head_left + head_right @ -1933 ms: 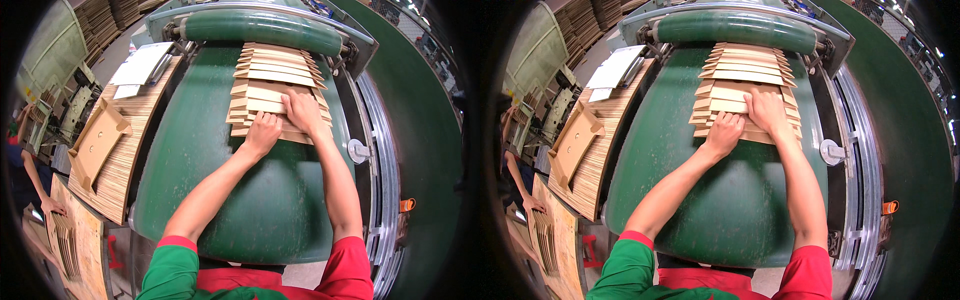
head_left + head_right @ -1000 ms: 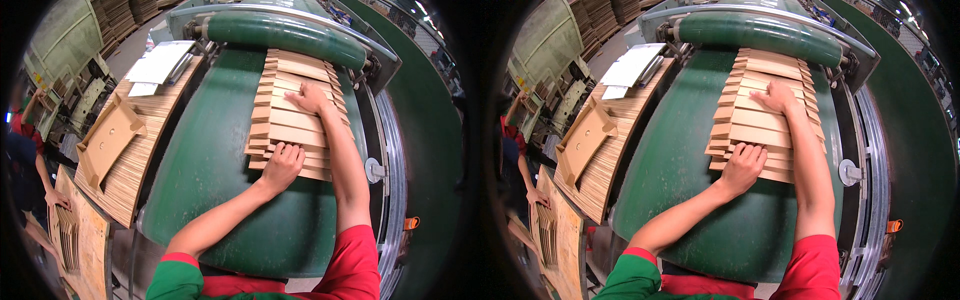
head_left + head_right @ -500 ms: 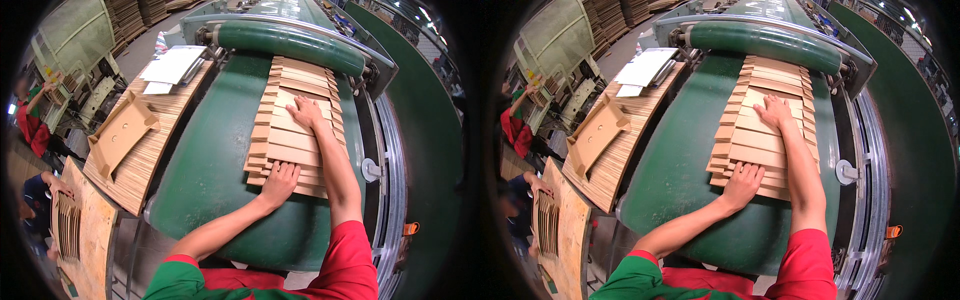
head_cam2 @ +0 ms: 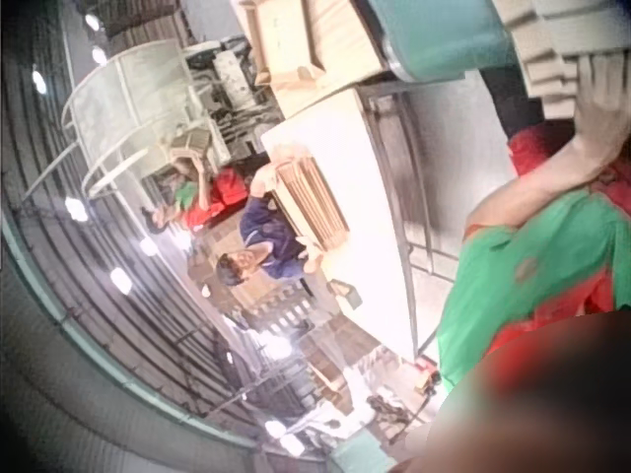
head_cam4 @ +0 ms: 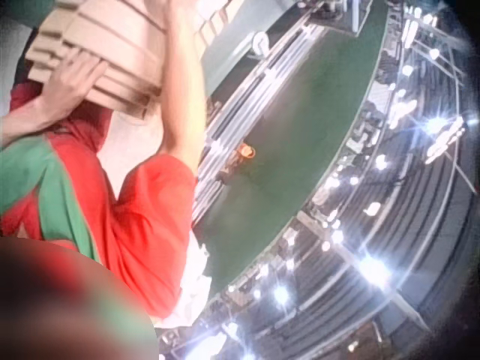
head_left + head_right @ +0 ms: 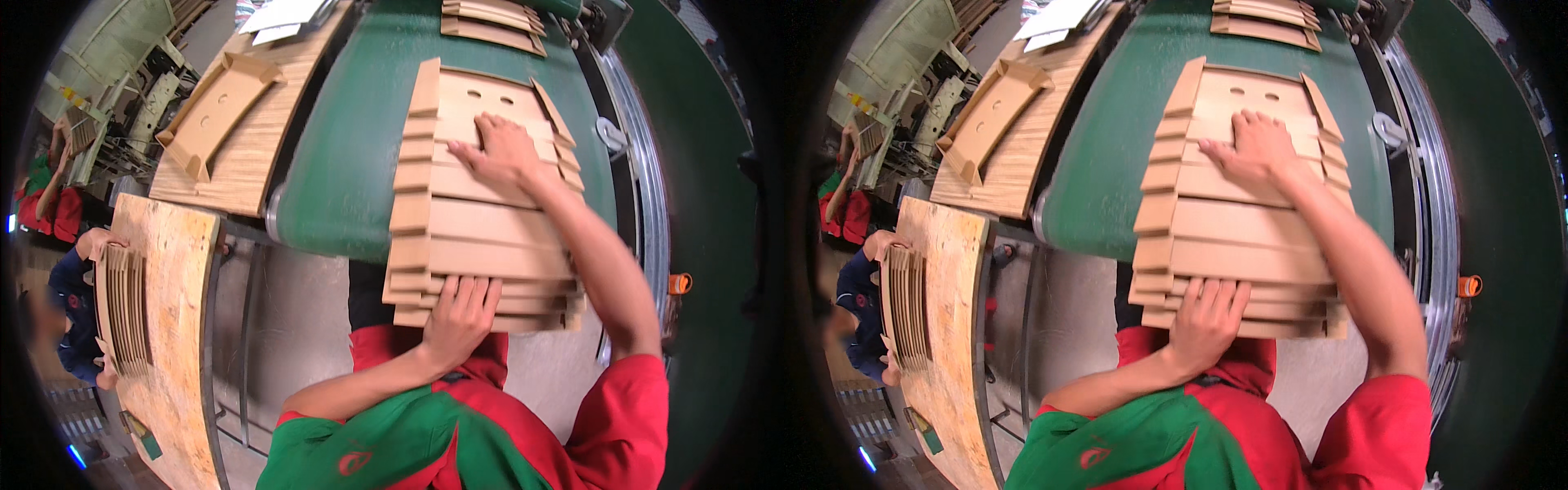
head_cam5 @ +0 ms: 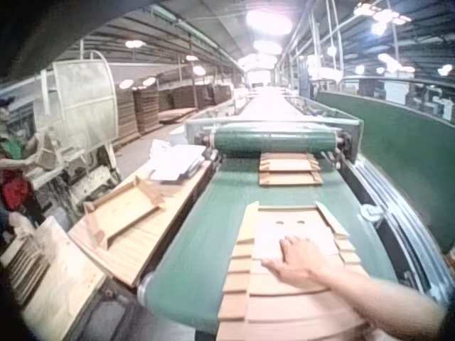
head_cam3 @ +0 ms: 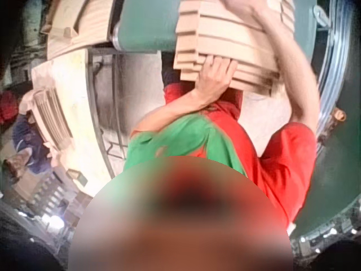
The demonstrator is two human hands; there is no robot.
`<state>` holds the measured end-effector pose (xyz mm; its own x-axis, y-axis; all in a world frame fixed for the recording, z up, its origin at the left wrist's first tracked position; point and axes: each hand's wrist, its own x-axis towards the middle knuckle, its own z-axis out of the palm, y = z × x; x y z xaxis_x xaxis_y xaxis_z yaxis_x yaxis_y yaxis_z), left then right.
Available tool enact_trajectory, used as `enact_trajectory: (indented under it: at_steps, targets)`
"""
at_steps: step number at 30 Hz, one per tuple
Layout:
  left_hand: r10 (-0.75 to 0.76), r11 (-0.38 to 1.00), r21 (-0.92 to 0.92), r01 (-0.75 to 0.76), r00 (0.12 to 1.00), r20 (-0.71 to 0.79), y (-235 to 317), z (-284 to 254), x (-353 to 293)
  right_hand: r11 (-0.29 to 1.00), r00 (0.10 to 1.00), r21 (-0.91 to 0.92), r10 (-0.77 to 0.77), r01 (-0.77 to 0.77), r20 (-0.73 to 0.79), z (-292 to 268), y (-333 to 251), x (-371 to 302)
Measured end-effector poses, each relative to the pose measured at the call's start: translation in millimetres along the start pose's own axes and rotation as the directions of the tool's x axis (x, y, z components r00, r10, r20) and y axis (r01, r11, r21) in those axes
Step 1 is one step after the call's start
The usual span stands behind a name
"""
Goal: The person repeatedly picks stacks of flat cardboard pieces from a table and places them onto a moving conveyor belt. They align the stacks on the belt and then retrieve them as they move down the line, repeating the cycle.
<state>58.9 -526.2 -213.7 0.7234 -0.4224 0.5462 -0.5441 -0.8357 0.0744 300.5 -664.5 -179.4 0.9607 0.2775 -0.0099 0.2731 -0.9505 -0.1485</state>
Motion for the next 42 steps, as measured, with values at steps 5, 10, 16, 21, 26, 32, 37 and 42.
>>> enact_trajectory:
  at_steps: [5,10,16,21,26,32,37,42]
  targets:
    - [0.017,1.0,0.011,-0.019,0.991,0.133,-7.4,-25.3,39.1,1.0,0.974,-0.008,0.015,-0.013,0.226,-38.8,5.8,43.1]
    - [0.041,0.998,-0.049,-0.03,0.967,0.253,-35.6,-50.8,116.7,0.998,0.907,-0.047,0.045,-0.028,0.418,-79.2,17.2,92.3]
    - [0.045,0.996,-0.084,-0.024,0.966,0.254,-78.9,-47.8,225.7,0.973,0.784,0.148,0.048,-0.177,0.619,-145.6,50.9,140.7]
    - [0.143,0.981,0.137,-0.136,0.988,-0.05,-108.2,-24.6,258.2,0.91,0.738,0.111,-0.391,0.4,0.549,-151.2,85.2,195.5]
    - [-0.016,0.987,0.157,-0.016,0.979,0.201,-120.9,-13.0,278.0,0.834,0.738,-0.12,-0.398,0.539,0.546,-149.5,97.8,204.5]
    - [-0.062,0.996,0.088,0.03,0.924,0.377,-120.7,-15.4,286.8,0.932,0.817,0.285,0.02,-0.224,0.576,-195.3,89.9,171.4]
    - [-0.084,0.995,0.078,0.064,0.954,0.287,-126.1,1.4,283.4,0.918,0.695,0.367,-0.362,0.15,0.622,-218.4,86.7,120.7]
    - [-0.126,0.988,0.114,0.103,0.967,0.22,-119.4,10.0,286.6,0.92,0.881,0.003,-0.376,0.392,0.288,-190.4,70.9,71.6]
